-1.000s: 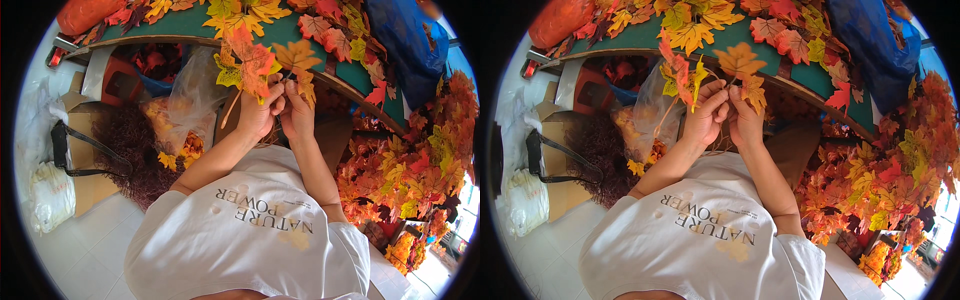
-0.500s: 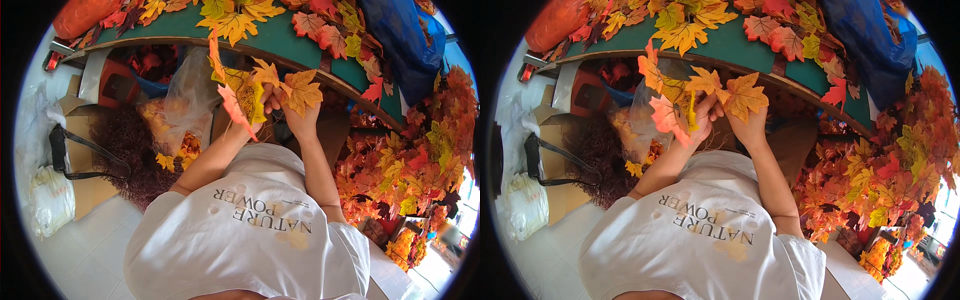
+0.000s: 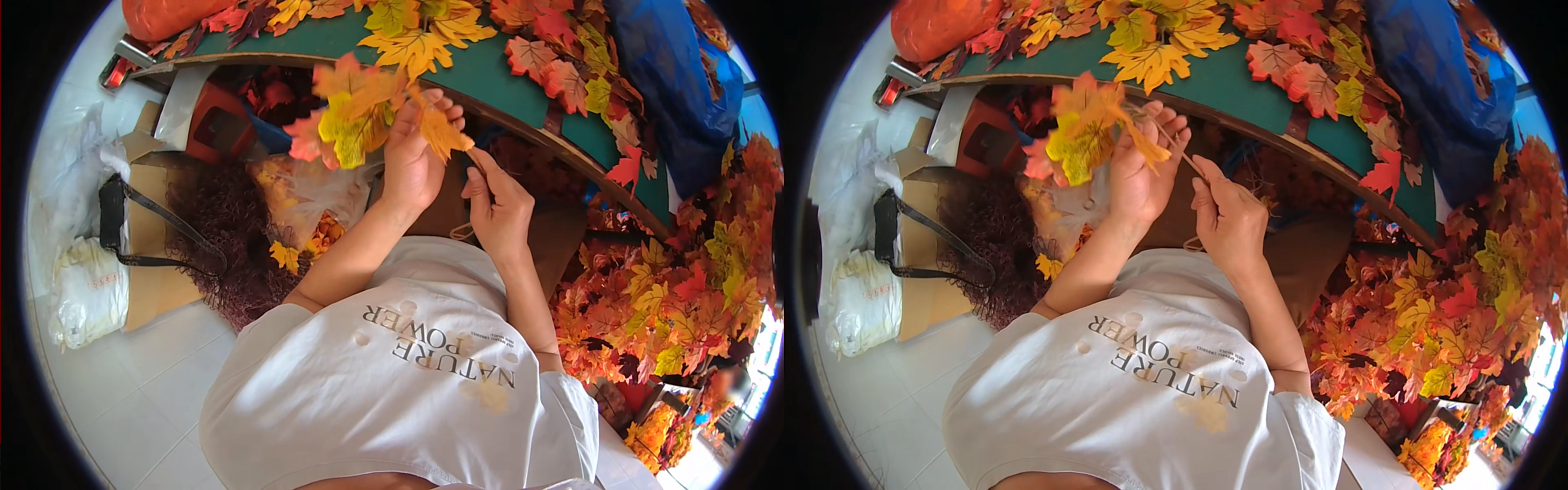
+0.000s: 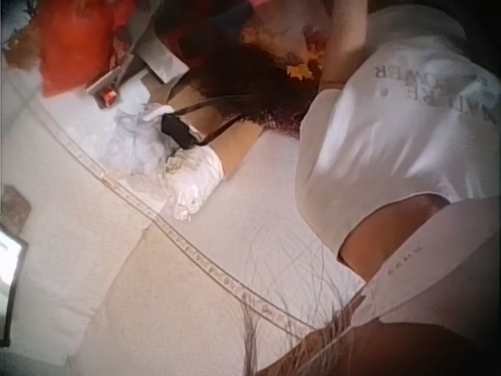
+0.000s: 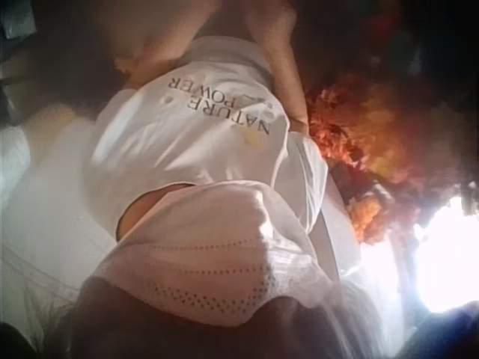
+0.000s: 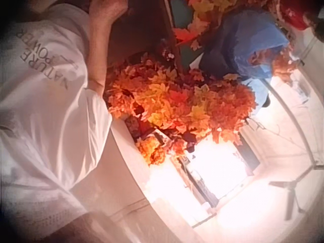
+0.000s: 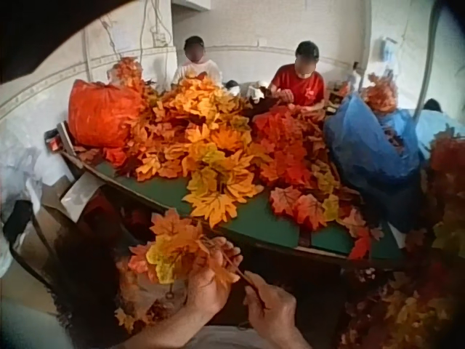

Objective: Tying artificial maple leaves to a string or branch to create a decorative garland.

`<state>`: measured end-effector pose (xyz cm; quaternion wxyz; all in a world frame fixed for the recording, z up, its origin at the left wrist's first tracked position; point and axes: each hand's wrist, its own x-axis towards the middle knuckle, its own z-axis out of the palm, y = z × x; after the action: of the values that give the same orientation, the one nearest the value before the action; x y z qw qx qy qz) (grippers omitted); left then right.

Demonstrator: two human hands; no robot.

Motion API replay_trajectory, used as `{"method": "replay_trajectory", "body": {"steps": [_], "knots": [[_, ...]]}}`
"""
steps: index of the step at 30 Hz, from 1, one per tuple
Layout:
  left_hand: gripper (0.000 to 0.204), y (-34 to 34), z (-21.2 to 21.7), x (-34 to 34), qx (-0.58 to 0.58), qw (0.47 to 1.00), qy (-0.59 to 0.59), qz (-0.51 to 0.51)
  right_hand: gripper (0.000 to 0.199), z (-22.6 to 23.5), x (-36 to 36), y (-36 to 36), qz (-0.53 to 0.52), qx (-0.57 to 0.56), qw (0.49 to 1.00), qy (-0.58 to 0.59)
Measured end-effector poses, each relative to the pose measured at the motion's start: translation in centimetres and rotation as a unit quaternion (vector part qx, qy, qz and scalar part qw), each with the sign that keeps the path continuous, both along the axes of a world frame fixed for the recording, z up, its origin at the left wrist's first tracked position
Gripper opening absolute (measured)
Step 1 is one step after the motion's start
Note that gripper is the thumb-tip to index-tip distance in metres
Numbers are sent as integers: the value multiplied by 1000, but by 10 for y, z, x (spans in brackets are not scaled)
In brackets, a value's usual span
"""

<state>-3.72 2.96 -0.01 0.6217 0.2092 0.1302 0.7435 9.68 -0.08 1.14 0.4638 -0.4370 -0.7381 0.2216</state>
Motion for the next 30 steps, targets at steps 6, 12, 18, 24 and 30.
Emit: {"method": "replay_trajectory", "body": {"steps": [6, 12, 18, 24, 30], "knots": [[26, -23, -9, 33, -61, 997, -32, -33, 32, 2, 15, 3, -66, 123, 986, -89], [30, -30, 2, 57, -197, 978, 41, -53, 40, -13, 24, 11, -119, 191, 956, -189], [13, -28, -20, 52, -149, 972, 108, -145, 55, -17, 32, 10, -66, 117, 971, -199], [11, -13, -30, 37, -113, 991, 59, 27, 36, 17, 41, 29, 13, 122, 979, -164], [7, -9, -29, 19, -117, 985, -68, -103, 14, 54, 44, 151, -147, 264, 943, -138]]}}
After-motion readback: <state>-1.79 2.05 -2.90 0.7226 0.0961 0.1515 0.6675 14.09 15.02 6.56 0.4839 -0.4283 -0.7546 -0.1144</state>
